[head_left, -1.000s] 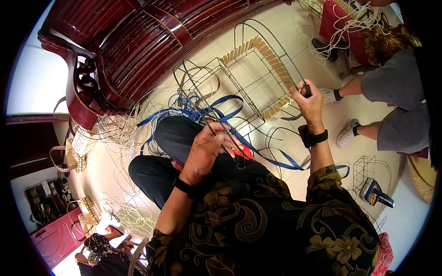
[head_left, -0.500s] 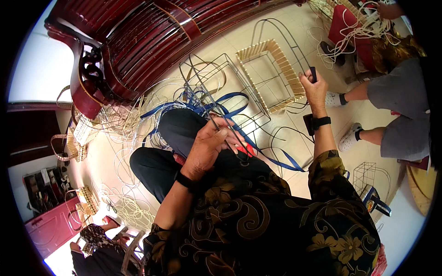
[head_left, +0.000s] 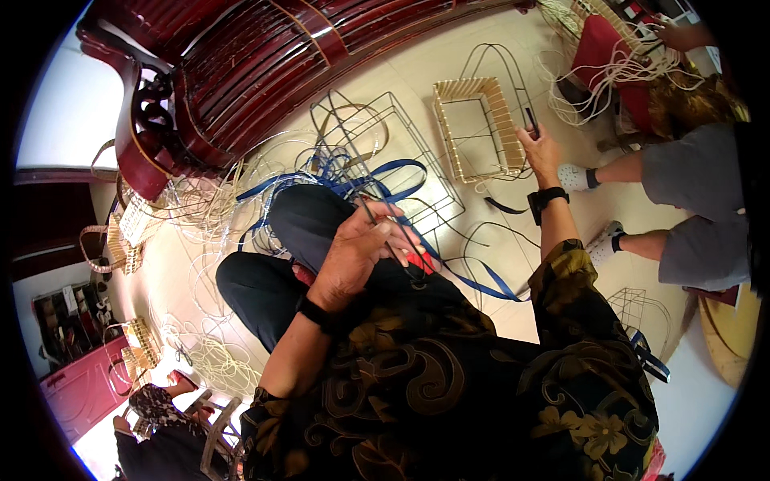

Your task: The person weaves blue plastic straps through a wire and wooden framework to construct a basket by hand.

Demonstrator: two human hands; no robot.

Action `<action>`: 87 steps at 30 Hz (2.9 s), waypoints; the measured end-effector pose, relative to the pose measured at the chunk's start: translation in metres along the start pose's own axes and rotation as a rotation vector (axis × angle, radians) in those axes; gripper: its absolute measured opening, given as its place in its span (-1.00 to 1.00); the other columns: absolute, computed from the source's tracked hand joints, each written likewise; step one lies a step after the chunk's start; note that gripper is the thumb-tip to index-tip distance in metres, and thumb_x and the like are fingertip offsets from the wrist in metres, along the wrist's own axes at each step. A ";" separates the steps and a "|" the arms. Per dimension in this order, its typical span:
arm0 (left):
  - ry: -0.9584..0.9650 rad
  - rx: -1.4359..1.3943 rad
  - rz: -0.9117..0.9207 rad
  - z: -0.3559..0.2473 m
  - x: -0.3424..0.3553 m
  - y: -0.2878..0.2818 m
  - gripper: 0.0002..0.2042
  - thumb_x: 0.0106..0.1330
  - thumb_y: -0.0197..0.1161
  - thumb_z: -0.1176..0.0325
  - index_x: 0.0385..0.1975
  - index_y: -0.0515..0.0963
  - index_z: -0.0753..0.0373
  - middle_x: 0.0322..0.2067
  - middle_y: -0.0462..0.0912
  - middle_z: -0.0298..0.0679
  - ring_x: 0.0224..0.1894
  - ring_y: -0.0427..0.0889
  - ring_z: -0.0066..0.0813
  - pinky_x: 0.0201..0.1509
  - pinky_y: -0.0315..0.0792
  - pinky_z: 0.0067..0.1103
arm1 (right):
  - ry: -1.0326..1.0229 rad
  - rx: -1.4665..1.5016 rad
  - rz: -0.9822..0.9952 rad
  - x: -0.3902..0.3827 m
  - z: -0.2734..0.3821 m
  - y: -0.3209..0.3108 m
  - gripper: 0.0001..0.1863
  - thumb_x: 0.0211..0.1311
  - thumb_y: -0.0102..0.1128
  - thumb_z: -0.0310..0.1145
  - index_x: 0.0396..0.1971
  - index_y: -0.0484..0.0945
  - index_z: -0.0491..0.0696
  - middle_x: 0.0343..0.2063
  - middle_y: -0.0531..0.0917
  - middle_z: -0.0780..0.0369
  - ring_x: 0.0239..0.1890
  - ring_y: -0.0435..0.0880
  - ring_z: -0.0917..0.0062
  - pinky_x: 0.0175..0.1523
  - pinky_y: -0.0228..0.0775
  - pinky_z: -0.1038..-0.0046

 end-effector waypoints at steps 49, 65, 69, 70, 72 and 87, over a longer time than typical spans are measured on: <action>0.010 -0.056 0.228 0.007 0.004 -0.042 -0.52 0.33 0.09 0.40 0.19 0.11 0.30 -0.11 0.52 0.11 -0.31 0.66 -0.28 -0.37 0.46 -0.64 | 0.008 -0.172 -0.009 -0.019 -0.026 -0.011 -0.48 0.07 0.31 -0.05 -0.09 0.53 -0.15 -0.45 0.65 0.16 -0.38 0.63 0.29 -0.21 0.42 0.32; 0.006 -0.023 0.199 0.013 0.006 -0.038 -0.53 0.32 0.09 0.43 0.20 0.15 0.31 -0.12 0.54 0.07 -0.29 0.66 -0.32 -0.35 0.46 -0.65 | 0.117 0.317 0.309 -0.148 0.037 -0.004 -0.71 0.28 0.13 -0.16 -0.24 0.63 -0.08 -0.40 0.65 0.39 -0.46 0.40 0.76 -0.33 0.21 0.69; 0.042 0.160 0.128 0.016 0.010 -0.032 -0.47 0.28 0.10 0.51 0.27 0.16 0.30 -0.06 0.52 -0.08 -0.11 0.55 -0.45 -0.15 0.46 -0.61 | 0.015 0.615 0.783 -0.205 0.134 -0.007 -0.68 0.25 0.17 -0.26 -0.13 0.57 -0.18 -0.44 0.67 0.30 -0.35 0.59 0.68 -0.21 0.42 0.61; 0.055 0.193 0.109 0.019 0.011 -0.031 -0.45 0.28 0.09 0.53 0.29 0.15 0.29 -0.03 0.50 -0.11 -0.07 0.51 -0.47 -0.10 0.45 -0.60 | -0.079 0.502 0.807 -0.216 0.146 -0.006 -0.65 0.12 0.30 -0.29 -0.14 0.57 -0.15 -0.56 0.58 0.35 -0.47 0.51 0.74 -0.34 0.36 0.63; 0.086 0.250 0.072 0.025 0.013 -0.031 -0.41 0.27 0.08 0.56 0.34 0.12 0.28 0.03 0.46 -0.17 0.00 0.43 -0.52 0.00 0.43 -0.57 | -0.144 0.445 0.794 -0.227 0.184 -0.015 -0.66 0.00 0.38 -0.32 -0.23 0.57 -0.13 -0.63 0.50 0.37 -0.56 0.41 0.78 -0.44 0.30 0.64; 0.301 -0.003 -0.383 -0.004 -0.020 -0.083 -0.73 0.35 0.02 0.50 0.02 0.41 0.41 -0.18 0.59 -0.07 -0.23 0.63 -0.37 -0.22 0.54 -0.55 | -0.154 0.729 0.199 -0.112 0.155 -0.064 -0.90 0.09 0.28 -0.49 -0.44 0.52 -0.09 -0.63 0.30 0.56 -0.59 0.19 0.89 -0.48 0.03 0.77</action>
Point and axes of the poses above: each hand's wrist, its own x-axis towards the middle knuckle, its own y-axis out of the palm, z = x × y, the point moved 1 cm from there along x, towards the middle knuckle
